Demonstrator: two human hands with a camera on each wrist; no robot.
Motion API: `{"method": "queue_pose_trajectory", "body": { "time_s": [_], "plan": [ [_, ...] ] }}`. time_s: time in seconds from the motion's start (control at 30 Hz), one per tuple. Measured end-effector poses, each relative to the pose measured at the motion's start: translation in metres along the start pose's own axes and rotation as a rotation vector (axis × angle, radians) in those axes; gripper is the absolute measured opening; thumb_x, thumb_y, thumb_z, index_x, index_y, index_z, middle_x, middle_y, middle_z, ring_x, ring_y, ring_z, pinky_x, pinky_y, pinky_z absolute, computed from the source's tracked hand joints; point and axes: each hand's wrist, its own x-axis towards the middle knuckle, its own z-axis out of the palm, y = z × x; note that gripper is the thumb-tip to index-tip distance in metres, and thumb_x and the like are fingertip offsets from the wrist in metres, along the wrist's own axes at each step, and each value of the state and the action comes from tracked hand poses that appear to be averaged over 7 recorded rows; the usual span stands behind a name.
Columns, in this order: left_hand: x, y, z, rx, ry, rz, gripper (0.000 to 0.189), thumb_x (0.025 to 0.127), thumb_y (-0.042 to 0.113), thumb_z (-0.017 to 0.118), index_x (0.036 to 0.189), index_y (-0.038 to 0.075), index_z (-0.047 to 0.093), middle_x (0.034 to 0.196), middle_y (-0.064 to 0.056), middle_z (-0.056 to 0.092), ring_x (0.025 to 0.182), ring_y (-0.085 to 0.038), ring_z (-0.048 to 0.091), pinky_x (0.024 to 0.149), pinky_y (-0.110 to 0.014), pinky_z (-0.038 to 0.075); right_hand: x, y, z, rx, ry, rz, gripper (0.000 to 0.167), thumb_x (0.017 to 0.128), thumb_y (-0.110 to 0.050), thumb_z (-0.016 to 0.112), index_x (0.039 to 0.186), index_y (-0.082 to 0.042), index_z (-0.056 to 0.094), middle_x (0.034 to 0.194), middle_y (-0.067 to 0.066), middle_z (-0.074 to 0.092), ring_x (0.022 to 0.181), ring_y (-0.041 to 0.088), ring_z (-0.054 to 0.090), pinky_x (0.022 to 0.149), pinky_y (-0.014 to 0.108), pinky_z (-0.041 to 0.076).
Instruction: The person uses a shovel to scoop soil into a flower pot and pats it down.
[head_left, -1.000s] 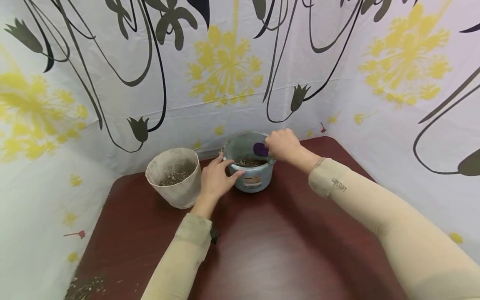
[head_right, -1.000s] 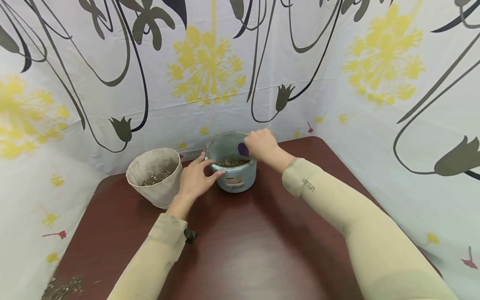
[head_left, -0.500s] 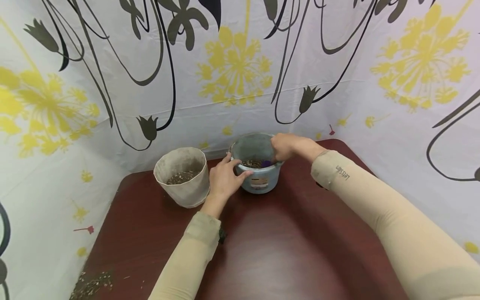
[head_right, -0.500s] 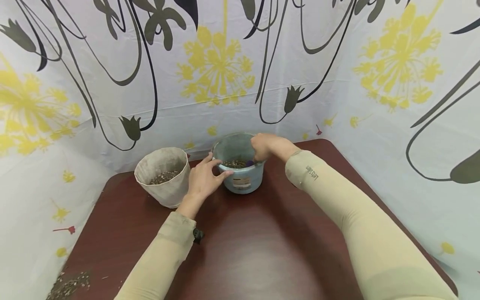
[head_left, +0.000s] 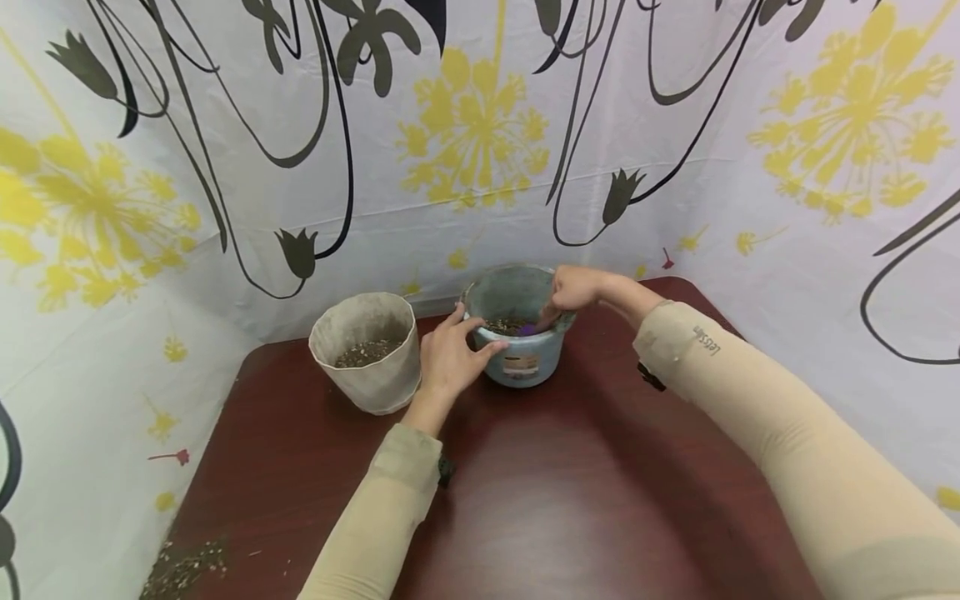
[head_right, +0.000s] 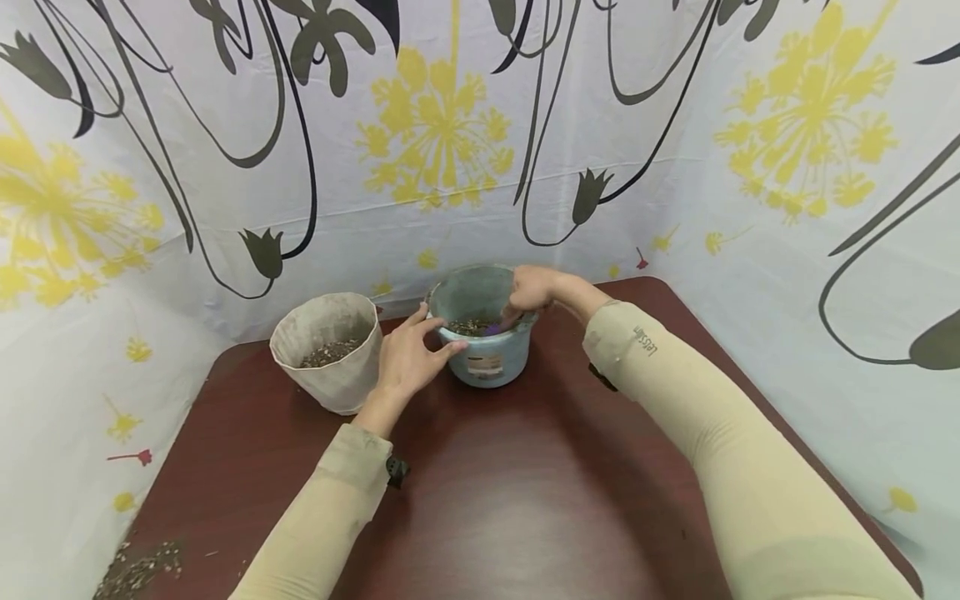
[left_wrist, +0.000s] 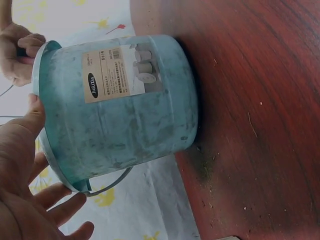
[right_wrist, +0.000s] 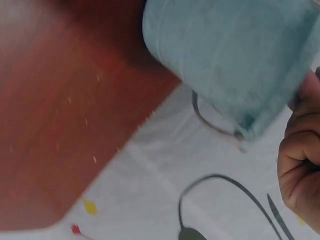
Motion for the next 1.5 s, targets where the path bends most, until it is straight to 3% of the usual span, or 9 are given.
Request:
{"method": "queue_pose_trajectory", "body": {
  "time_s": [0.13, 0.2, 0.33, 0.5, 0.6, 0.83, 1.13, 1.4, 1.5],
  "plan": [
    [0.0, 0.005, 0.0, -0.018, 0.006, 0.013, 0.064, 0.082, 0.068, 0.069, 0.127, 0.023, 0.073, 0.153, -0.012, 0.048, 0.087, -0.029, 0.071, 0.072, -0.037, 0.055, 0.0, 0.002, 0.009, 0.214, 0.049, 0.12, 0.046, 0.095, -0.018, 0.07, 0.05, -0.008, 0.063, 0.067, 0.002, 0.074, 0.034, 0.005, 0.024, 0.04, 0.022, 0.025],
    [0.001, 0.006, 0.0, -0.034, 0.007, 0.013, 0.064, 0.081, 0.068, 0.07, 0.126, 0.022, 0.074, 0.153, -0.012, 0.047, 0.079, -0.028, 0.069, 0.073, -0.038, 0.055, 0.0, 0.001, 0.011, 0.277, 0.061, 0.139, 0.043, 0.096, -0.017, 0.069, 0.054, -0.005, 0.066, 0.09, 0.005, 0.078, 0.033, 0.005, 0.025, 0.039, 0.022, 0.025],
    [0.001, 0.005, 0.0, -0.043, 0.0, 0.0, 0.066, 0.081, 0.068, 0.07, 0.128, 0.022, 0.073, 0.153, -0.012, 0.047, 0.086, -0.029, 0.071, 0.077, -0.039, 0.056, -0.005, 0.003, 0.012, 0.368, 0.084, 0.185, 0.039, 0.099, -0.022, 0.066, 0.067, 0.0, 0.073, 0.097, 0.005, 0.078, 0.036, 0.005, 0.024, 0.04, 0.023, 0.025],
    [0.001, 0.002, 0.0, -0.034, -0.012, -0.019, 0.067, 0.081, 0.069, 0.07, 0.13, 0.023, 0.072, 0.154, -0.01, 0.046, 0.112, -0.031, 0.068, 0.086, -0.041, 0.054, -0.009, 0.013, 0.014, 0.492, 0.142, 0.221, 0.034, 0.101, -0.028, 0.064, 0.099, 0.004, 0.079, 0.074, 0.002, 0.073, 0.04, 0.008, 0.027, 0.043, 0.025, 0.024],
    [0.0, 0.0, 0.002, -0.041, -0.023, -0.03, 0.067, 0.082, 0.069, 0.069, 0.131, 0.024, 0.071, 0.155, -0.009, 0.046, 0.121, -0.031, 0.063, 0.091, -0.043, 0.053, -0.01, 0.018, 0.016, 0.554, 0.157, 0.217, 0.034, 0.101, -0.029, 0.064, 0.105, 0.003, 0.078, 0.07, 0.001, 0.07, 0.041, 0.008, 0.027, 0.045, 0.025, 0.023],
    [-0.001, 0.0, 0.002, -0.047, -0.043, -0.03, 0.067, 0.083, 0.069, 0.068, 0.132, 0.024, 0.07, 0.156, -0.01, 0.044, 0.129, -0.031, 0.058, 0.096, -0.046, 0.05, -0.015, 0.025, 0.019, 0.674, 0.195, 0.249, 0.035, 0.101, -0.031, 0.064, 0.077, -0.007, 0.075, 0.059, 0.0, 0.053, 0.042, 0.009, 0.024, 0.043, 0.024, 0.022],
    [-0.002, 0.0, 0.001, -0.057, -0.033, -0.025, 0.067, 0.082, 0.07, 0.069, 0.131, 0.024, 0.071, 0.155, -0.01, 0.045, 0.125, -0.033, 0.06, 0.092, -0.047, 0.05, -0.032, 0.036, 0.024, 0.765, 0.265, 0.195, 0.033, 0.101, -0.033, 0.064, 0.111, -0.005, 0.079, 0.059, 0.0, 0.049, 0.043, 0.009, 0.026, 0.044, 0.024, 0.023],
    [-0.003, -0.002, 0.002, -0.036, -0.031, -0.018, 0.067, 0.082, 0.072, 0.066, 0.131, 0.027, 0.07, 0.155, -0.009, 0.044, 0.126, -0.033, 0.06, 0.083, -0.045, 0.052, -0.046, 0.039, 0.028, 0.8, 0.302, 0.186, 0.034, 0.102, -0.031, 0.063, 0.089, -0.005, 0.08, 0.058, -0.001, 0.053, 0.042, 0.008, 0.022, 0.043, 0.024, 0.022],
    [-0.003, -0.001, 0.002, -0.032, -0.031, -0.026, 0.067, 0.082, 0.072, 0.067, 0.132, 0.028, 0.07, 0.156, -0.008, 0.043, 0.13, -0.032, 0.057, 0.089, -0.048, 0.05, -0.049, 0.041, 0.03, 0.778, 0.297, 0.198, 0.033, 0.101, -0.038, 0.063, 0.096, -0.011, 0.082, 0.053, -0.006, 0.047, 0.043, 0.008, 0.016, 0.042, 0.024, 0.017]
  ]
}}
